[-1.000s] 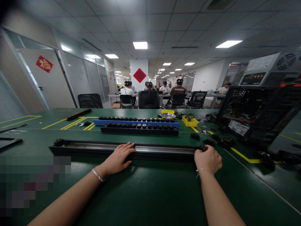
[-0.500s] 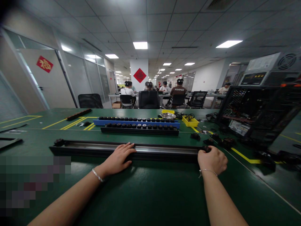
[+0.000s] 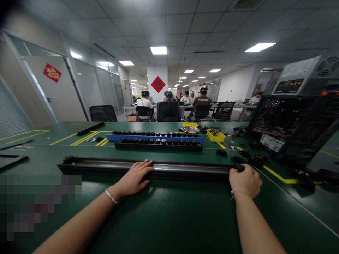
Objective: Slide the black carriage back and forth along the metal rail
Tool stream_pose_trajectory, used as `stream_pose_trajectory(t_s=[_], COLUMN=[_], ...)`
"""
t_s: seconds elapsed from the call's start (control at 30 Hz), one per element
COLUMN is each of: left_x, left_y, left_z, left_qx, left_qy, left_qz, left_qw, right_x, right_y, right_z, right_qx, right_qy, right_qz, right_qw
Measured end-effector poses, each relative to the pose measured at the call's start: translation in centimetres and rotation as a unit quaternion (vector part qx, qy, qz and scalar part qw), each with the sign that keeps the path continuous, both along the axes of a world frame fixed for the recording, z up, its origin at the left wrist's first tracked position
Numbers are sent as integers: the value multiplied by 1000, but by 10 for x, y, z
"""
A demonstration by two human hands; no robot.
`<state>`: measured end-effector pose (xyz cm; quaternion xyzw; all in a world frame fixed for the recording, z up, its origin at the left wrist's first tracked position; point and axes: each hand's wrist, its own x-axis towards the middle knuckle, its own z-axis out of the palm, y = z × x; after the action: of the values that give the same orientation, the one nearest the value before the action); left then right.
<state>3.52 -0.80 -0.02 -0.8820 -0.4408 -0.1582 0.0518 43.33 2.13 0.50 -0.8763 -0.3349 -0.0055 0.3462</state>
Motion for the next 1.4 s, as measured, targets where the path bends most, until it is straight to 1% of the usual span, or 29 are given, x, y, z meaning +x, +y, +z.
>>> stream_pose_trajectory(t_s=[0.43, 0.53, 0.73, 1.0, 1.2, 1.4], left_x=[0, 0, 0, -1, -1, -1], left_y=[0, 0, -1, -1, -1, -1], left_z=[0, 1, 2, 2, 1, 1], left_qx=[-5, -7, -8, -8, -8, -11], left_qy=[7, 8, 6, 1, 5, 5], left_qz=[5, 5, 3, 4, 6, 6], left_qw=[1000, 1000, 1000, 1000, 1000, 1000], right_x=[9, 12, 17, 20, 32, 48], right_y=[-3, -2, -2, -2, 5, 14], right_z=[4, 3, 0, -2, -12, -23], right_qx=[21, 18, 33, 90, 110, 147], right_qy=[55, 59, 68, 93, 109, 111], right_qz=[-32, -41, -55, -78, -90, -111], right_qw=[998, 997, 996, 988, 984, 977])
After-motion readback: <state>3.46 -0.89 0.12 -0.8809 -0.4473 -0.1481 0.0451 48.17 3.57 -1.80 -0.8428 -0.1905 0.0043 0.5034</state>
